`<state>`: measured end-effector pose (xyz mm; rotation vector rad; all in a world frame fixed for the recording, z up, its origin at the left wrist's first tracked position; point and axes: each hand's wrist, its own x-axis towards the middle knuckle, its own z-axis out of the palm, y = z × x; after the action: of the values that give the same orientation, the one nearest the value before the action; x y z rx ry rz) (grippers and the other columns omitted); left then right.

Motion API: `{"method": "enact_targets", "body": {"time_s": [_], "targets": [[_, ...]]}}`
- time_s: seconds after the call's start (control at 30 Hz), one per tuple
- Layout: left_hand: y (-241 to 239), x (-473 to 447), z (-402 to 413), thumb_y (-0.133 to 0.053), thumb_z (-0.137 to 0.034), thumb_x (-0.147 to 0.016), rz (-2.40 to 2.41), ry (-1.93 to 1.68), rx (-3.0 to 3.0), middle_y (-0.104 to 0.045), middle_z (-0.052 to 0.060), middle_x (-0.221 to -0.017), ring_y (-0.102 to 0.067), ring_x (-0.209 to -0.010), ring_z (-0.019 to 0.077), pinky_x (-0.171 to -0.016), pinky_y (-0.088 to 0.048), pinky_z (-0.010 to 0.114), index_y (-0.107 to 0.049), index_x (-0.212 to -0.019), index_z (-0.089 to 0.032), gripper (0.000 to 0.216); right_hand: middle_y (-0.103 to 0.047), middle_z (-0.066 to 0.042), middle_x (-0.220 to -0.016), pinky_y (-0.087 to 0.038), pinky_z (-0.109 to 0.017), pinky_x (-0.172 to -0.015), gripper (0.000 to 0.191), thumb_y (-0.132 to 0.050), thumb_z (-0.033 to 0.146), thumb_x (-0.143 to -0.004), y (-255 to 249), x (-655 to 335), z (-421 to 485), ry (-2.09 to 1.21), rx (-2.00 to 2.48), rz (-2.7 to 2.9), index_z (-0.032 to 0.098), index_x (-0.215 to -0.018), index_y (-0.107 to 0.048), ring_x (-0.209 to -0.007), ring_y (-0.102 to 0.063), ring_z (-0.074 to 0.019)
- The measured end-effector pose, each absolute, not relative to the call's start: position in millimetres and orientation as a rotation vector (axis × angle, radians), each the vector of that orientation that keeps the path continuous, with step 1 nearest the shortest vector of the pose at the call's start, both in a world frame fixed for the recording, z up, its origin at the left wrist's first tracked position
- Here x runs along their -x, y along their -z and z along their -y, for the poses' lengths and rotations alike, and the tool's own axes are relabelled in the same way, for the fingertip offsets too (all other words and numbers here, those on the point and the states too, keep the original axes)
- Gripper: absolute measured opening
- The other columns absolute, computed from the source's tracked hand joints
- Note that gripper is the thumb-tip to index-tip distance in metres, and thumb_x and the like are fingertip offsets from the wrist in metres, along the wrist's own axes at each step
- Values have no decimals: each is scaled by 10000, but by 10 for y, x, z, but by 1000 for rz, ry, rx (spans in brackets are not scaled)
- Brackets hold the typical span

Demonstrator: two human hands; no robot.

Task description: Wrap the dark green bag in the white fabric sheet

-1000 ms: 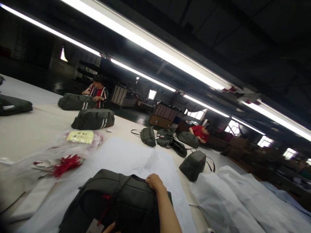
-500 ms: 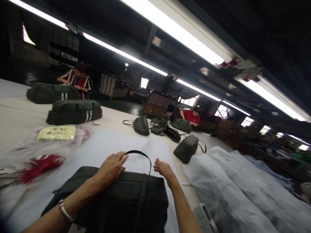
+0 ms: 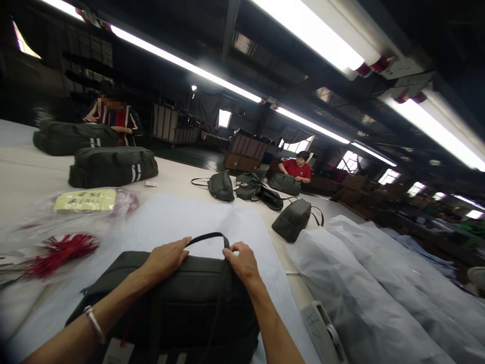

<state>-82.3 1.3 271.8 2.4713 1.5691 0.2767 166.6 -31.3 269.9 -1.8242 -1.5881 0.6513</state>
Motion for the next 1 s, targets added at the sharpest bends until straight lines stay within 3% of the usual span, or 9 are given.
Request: {"method": "enact_targets", "body": {"time_s": [0.07,0.13,0.27,0.43,0.6,0.73,0.83,0.9,1.0], "targets": [[-2756,798,-24,-396,-215,-975,-1524,-193,-2518,-734,162,-1088,-698,-1020,338,-851,-527,457,-705,-1109,-134,346,-665,-95,-1231,-425,-419,-974,311,-677,389,-785,-2592,-1669,274,-605,1913,1632,209,-1037,-703,-1136,-592,-310],[-2827,752,-39,-412,-257,-971,-1486,-185,-2574,-743,174,-1013,-695,-988,354,-848,-517,468,-743,-937,-123,359,-675,-64,-1256,-419,-419,-989,319,-662,350,-790,-2514,-1685,245,-652,1915,1699,255,-1090,-717,-1149,-603,-302],[-2916,653,-53,-401,-337,-993,-1393,-268,-2684,-676,176,-1241,-596,-1206,330,-1031,-427,484,-720,-1091,-139,388,-757,-13,-1082,-441,-365,-957,239,-596,382,-848,-2456,-1700,234,-703,1879,1800,311,-991,-773,-1091,-645,-277],[-2759,639,40,-331,-417,-999,-1219,-45,-2654,-759,150,-919,-721,-884,297,-774,-529,377,-766,-917,-155,514,-772,-7,-934,-477,-324,-820,258,-584,430,-854,-2512,-1709,292,-804,1795,1866,277,-879,-790,-948,-675,-262],[-2679,679,101,-285,-363,-1007,-1076,-35,-2694,-755,179,-929,-725,-857,315,-752,-529,404,-762,-969,-148,525,-754,-30,-824,-444,-268,-610,278,-623,453,-817,-2744,-1975,48,-1139,1846,1921,228,-838,-783,-767,-680,-213],[-2749,749,-5,-374,-399,-982,-941,-37,-2635,-757,165,-878,-723,-824,316,-739,-524,396,-761,-935,-159,458,-755,-81,-894,-448,-256,-583,230,-605,299,-808,-2856,-2224,-688,-1000,2082,1921,189,-932,-765,-814,-708,-222],[-2678,776,-108,-390,-442,-990,-941,-76,-2590,-758,144,-881,-723,-837,300,-737,-516,372,-754,-909,-173,460,-751,-121,-958,-501,-304,-665,252,-575,236,-828,-2758,-2255,-1389,-741,2186,2000,160,-998,-746,-888,-707,-250],[-2490,744,-184,-402,-460,-1001,-952,-103,-2615,-755,133,-887,-723,-831,290,-722,-513,355,-742,-915,-171,454,-722,-138,-1127,-515,-363,-837,355,-611,177,-793,-2602,-2199,-1816,-540,2209,2097,172,-1135,-709,-1043,-675,-280],[-2044,652,-308,-465,-377,-1004,-914,-73,-2713,-751,117,-887,-720,-799,279,-668,-505,328,-723,-953,-164,338,-500,-115,-1490,-336,-458,-1125,679,-627,52,-716,-2279,-2078,-2325,-268,2201,2282,251,-1362,-568,-1381,-438,-303]]}}
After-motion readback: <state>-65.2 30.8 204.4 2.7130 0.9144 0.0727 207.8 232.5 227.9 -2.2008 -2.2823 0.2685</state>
